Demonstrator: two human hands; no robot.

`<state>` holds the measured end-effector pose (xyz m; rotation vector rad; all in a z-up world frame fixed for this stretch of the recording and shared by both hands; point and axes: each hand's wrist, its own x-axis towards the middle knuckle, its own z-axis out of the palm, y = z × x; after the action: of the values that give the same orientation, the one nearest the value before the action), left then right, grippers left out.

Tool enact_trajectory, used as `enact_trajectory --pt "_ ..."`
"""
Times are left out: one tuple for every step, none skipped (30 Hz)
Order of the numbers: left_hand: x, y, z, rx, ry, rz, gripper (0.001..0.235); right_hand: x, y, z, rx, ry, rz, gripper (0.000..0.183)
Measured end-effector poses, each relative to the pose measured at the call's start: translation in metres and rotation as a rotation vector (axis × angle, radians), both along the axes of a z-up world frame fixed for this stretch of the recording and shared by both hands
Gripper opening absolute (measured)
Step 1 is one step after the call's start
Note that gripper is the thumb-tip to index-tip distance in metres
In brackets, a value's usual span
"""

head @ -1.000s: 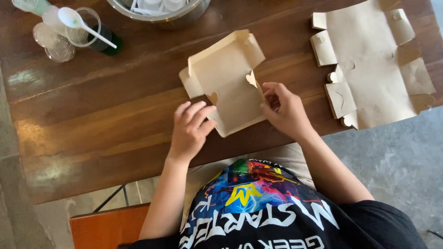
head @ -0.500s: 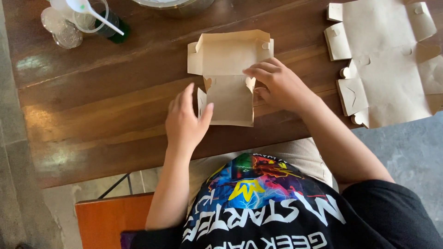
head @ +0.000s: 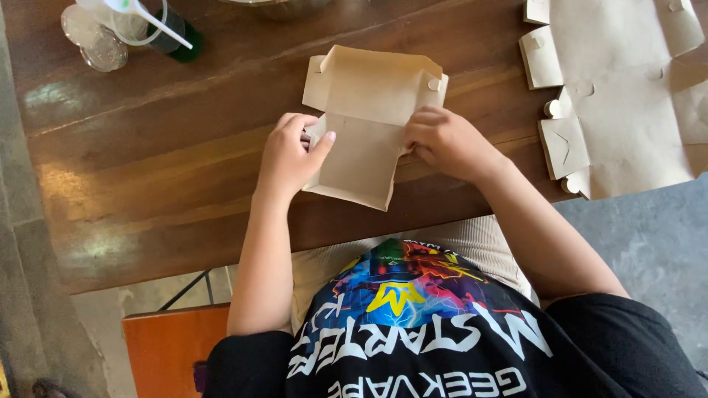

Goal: The person assembles a flat brown paper takeout box by folding its sides and locking the tabs into place. They then open the box, press the bottom flat, and fold the side flaps inward to prepare it for use.

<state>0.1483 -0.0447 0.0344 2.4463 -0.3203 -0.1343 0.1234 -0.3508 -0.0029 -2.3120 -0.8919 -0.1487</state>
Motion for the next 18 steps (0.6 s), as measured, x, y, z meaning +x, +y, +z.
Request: enact_trajectory --pt "-0.004 0.001 0.009 0.000 0.001 0.005 0.046 -0.003 0.001 -0.003 0.000 0.001 0.005 0.012" --pt "-0.009 0.002 0.018 -0.077 0.086 0.020 0.048 -0.007 0.003 -0.006 -0.035 -0.086 0.032 0.011" --pt "-0.012 0.003 0.027 -0.153 0.167 0.033 0.050 -0.009 0.005 -0.009 -0.069 -0.177 0.059 0.009" --pt "-0.013 0.006 0.026 -0.152 0.164 0.038 0.050 -0.012 0.006 -0.005 -0.068 -0.180 0.063 0.009" --pt "-0.015 0.010 0.024 -0.153 0.171 0.032 0.050 -0.016 0.009 -0.002 -0.043 -0.194 0.093 0.005" --pt "-0.017 0.014 0.023 -0.153 0.178 0.025 0.050 -0.020 0.011 0.001 -0.018 -0.208 0.123 0.005" --pt "-0.018 0.018 0.015 -0.153 0.178 0.032 0.050 -0.023 0.015 0.006 -0.016 -0.208 0.129 0.005" --pt "-0.020 0.022 0.007 -0.120 0.147 0.030 0.042 -0.026 0.019 0.010 0.006 -0.212 0.140 0.009" --pt "-0.019 0.025 -0.002 -0.088 0.114 0.026 0.035 -0.029 0.023 0.016 0.025 -0.218 0.149 0.014" --pt "-0.020 0.026 -0.007 -0.090 0.112 0.029 0.035 -0.030 0.026 0.023 0.025 -0.220 0.152 0.014" --pt "-0.021 0.026 -0.013 -0.081 0.101 0.016 0.028 -0.031 0.029 0.030 0.037 -0.230 0.159 0.016" --pt "-0.022 0.027 -0.019 -0.072 0.089 0.003 0.023 -0.033 0.032 0.037 0.049 -0.240 0.166 0.019" --pt "-0.021 0.025 -0.018 -0.075 0.088 0.004 0.023 -0.034 0.033 0.041 0.047 -0.241 0.167 0.019" --pt "-0.020 0.023 -0.018 -0.045 0.082 -0.015 0.023 -0.035 0.035 0.045 0.100 -0.225 0.166 0.020" --pt "-0.020 0.021 -0.018 -0.016 0.077 -0.033 0.023 -0.037 0.036 0.048 0.152 -0.208 0.165 0.020" --pt "-0.018 0.019 -0.016 -0.020 0.076 -0.032 0.023 -0.037 0.038 0.048 0.149 -0.208 0.167 0.020" --pt "-0.017 0.018 -0.015 -0.003 0.086 -0.026 0.025 -0.038 0.039 0.047 0.185 -0.202 0.150 0.011" --pt "-0.016 0.017 -0.014 0.013 0.095 -0.021 0.026 -0.039 0.041 0.047 0.221 -0.196 0.132 0.007"
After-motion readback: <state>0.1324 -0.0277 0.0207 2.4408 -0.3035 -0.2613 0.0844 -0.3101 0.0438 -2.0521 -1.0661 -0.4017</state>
